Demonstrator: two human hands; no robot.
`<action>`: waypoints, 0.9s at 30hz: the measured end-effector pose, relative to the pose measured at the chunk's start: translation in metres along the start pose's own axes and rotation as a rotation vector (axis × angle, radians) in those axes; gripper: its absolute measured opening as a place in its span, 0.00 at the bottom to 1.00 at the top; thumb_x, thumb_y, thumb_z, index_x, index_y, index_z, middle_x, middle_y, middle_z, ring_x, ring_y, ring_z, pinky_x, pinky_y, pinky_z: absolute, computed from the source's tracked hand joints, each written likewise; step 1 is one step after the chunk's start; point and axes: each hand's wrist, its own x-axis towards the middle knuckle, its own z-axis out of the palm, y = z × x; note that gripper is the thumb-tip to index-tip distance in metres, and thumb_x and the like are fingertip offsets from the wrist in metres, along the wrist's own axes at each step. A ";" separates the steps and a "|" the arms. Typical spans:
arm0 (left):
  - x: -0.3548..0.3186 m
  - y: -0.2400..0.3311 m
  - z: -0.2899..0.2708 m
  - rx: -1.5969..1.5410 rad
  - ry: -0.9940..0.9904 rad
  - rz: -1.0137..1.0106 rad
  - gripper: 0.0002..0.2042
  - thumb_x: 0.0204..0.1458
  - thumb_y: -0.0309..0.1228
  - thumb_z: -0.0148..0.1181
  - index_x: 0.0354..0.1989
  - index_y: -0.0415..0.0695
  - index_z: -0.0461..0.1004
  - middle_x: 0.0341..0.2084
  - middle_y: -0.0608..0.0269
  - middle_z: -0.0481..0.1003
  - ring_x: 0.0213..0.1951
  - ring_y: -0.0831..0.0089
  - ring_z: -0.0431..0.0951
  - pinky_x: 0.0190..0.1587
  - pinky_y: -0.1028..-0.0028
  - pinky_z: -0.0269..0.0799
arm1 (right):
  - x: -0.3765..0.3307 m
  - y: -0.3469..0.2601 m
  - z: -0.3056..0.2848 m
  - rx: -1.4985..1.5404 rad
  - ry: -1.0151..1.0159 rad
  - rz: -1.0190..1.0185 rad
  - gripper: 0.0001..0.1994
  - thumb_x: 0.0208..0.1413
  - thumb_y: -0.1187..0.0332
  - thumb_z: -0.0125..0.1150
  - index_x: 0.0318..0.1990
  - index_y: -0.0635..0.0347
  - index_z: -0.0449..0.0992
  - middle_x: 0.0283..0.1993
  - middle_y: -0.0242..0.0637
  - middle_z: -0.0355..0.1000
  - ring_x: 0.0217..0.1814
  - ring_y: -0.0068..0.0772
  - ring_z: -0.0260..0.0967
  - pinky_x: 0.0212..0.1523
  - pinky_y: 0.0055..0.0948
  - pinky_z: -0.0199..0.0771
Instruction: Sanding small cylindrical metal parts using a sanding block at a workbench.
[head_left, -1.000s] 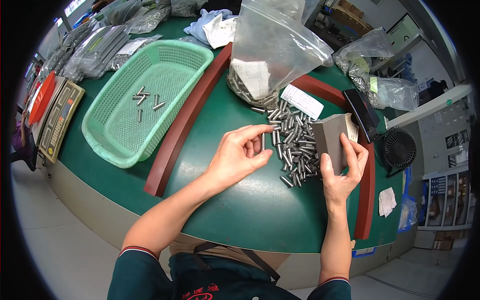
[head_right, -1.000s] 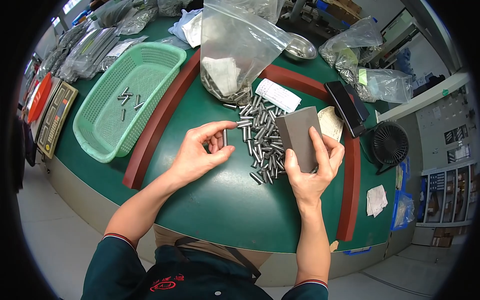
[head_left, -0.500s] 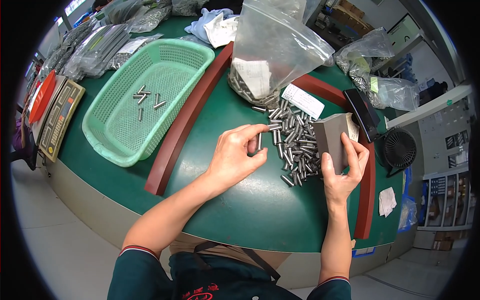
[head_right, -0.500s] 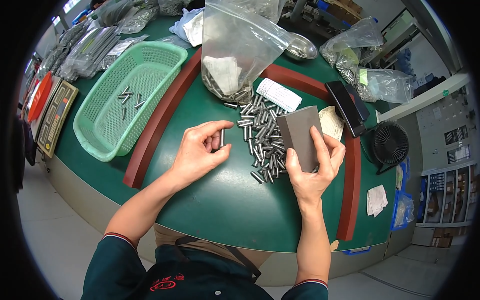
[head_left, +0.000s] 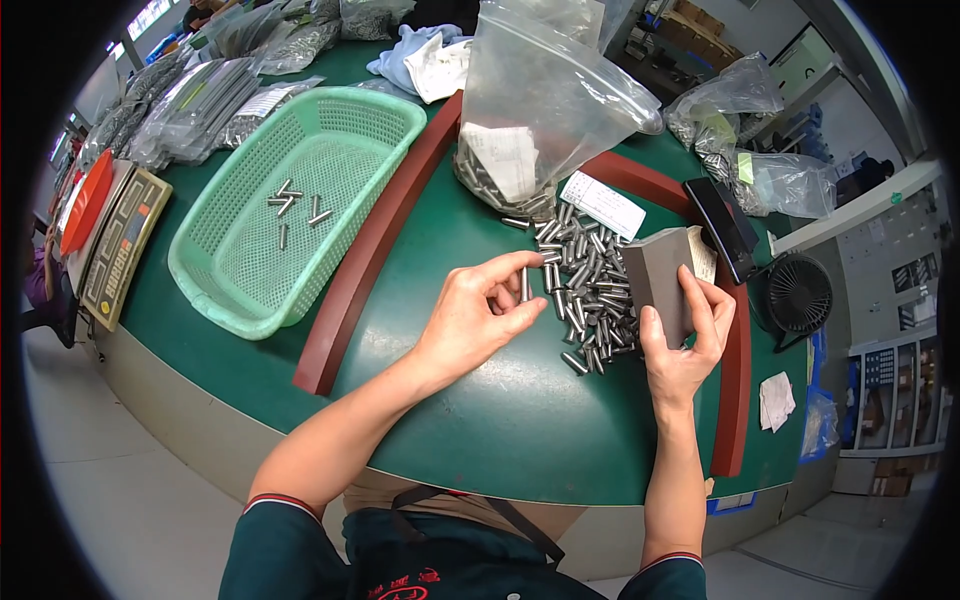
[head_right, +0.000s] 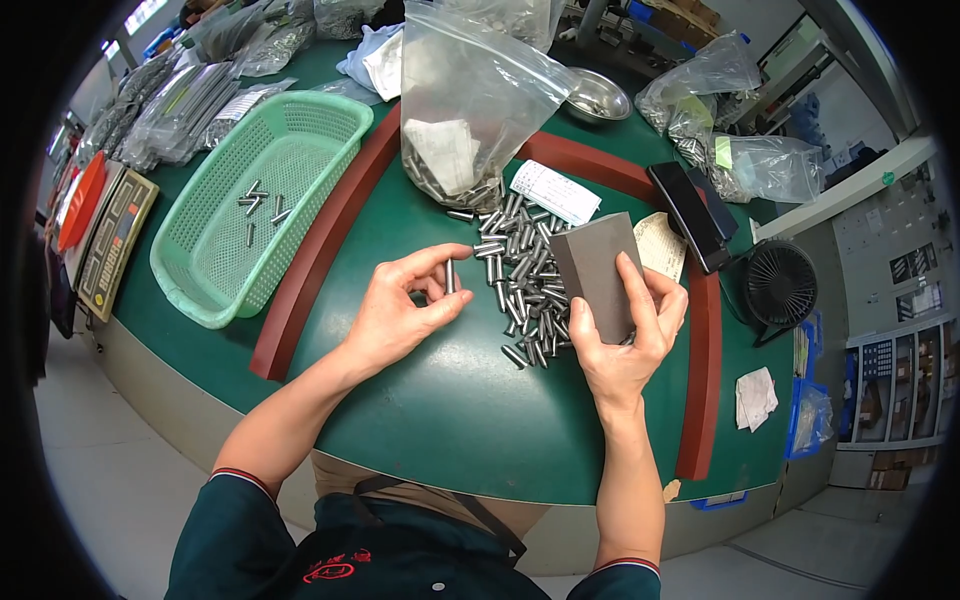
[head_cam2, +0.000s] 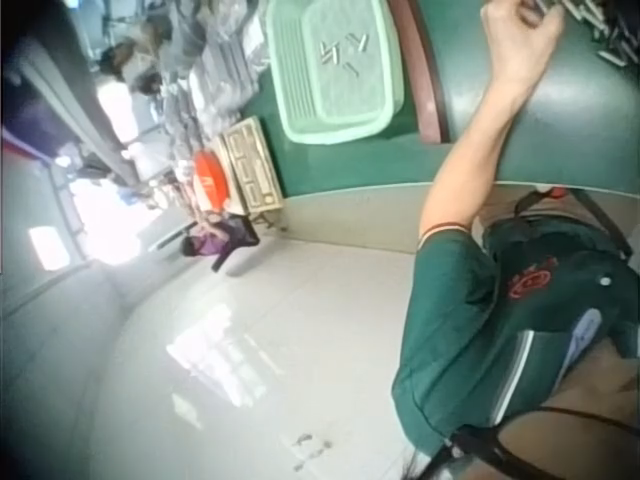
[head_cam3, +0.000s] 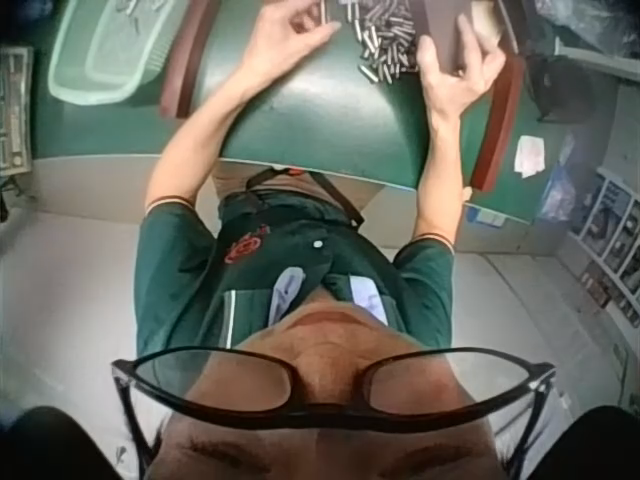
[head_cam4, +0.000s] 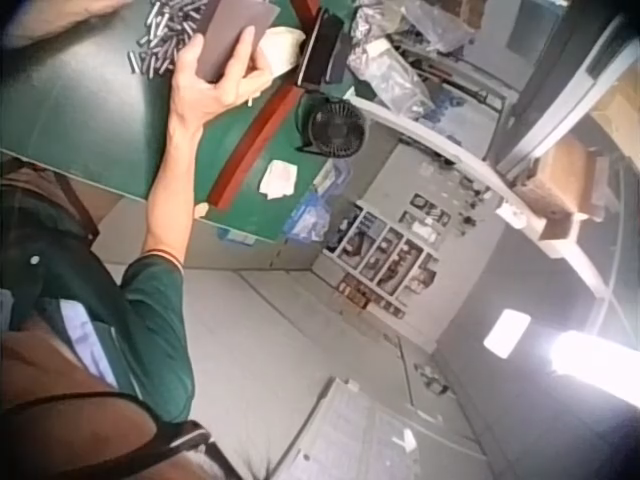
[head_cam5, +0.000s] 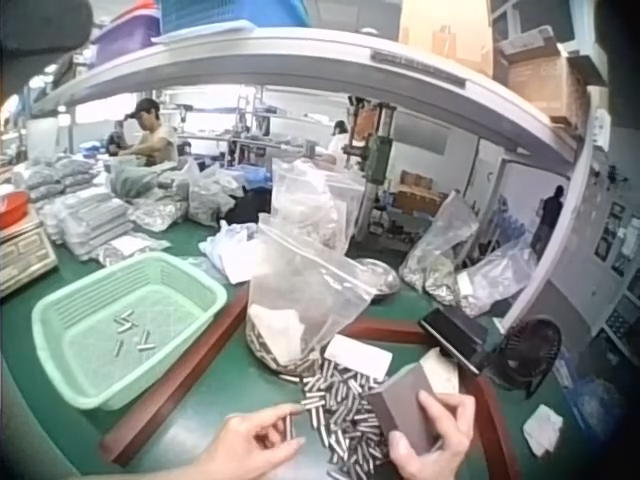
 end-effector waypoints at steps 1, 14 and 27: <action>0.000 -0.001 0.000 0.006 -0.017 -0.005 0.19 0.49 0.22 0.65 0.51 0.38 0.74 0.22 0.72 0.68 0.23 0.87 0.67 0.31 0.81 0.66 | 0.000 0.000 0.000 -0.004 0.000 0.004 0.28 0.34 0.68 0.72 0.50 0.60 0.79 0.44 0.40 0.64 0.45 0.37 0.64 0.45 0.35 0.67; 0.002 0.002 -0.003 -0.156 -0.096 -0.058 0.20 0.50 0.22 0.67 0.52 0.37 0.69 0.25 0.70 0.72 0.26 0.86 0.72 0.32 0.82 0.68 | -0.002 0.000 0.003 0.004 -0.056 -0.003 0.29 0.31 0.67 0.72 0.49 0.58 0.80 0.44 0.40 0.65 0.45 0.38 0.64 0.47 0.37 0.65; 0.002 -0.001 0.001 -0.216 -0.114 -0.074 0.20 0.47 0.19 0.68 0.50 0.36 0.72 0.23 0.75 0.68 0.26 0.89 0.65 0.30 0.83 0.64 | -0.006 -0.013 0.009 -0.036 -0.149 -0.232 0.32 0.24 0.61 0.74 0.48 0.52 0.81 0.46 0.44 0.67 0.45 0.43 0.65 0.46 0.39 0.64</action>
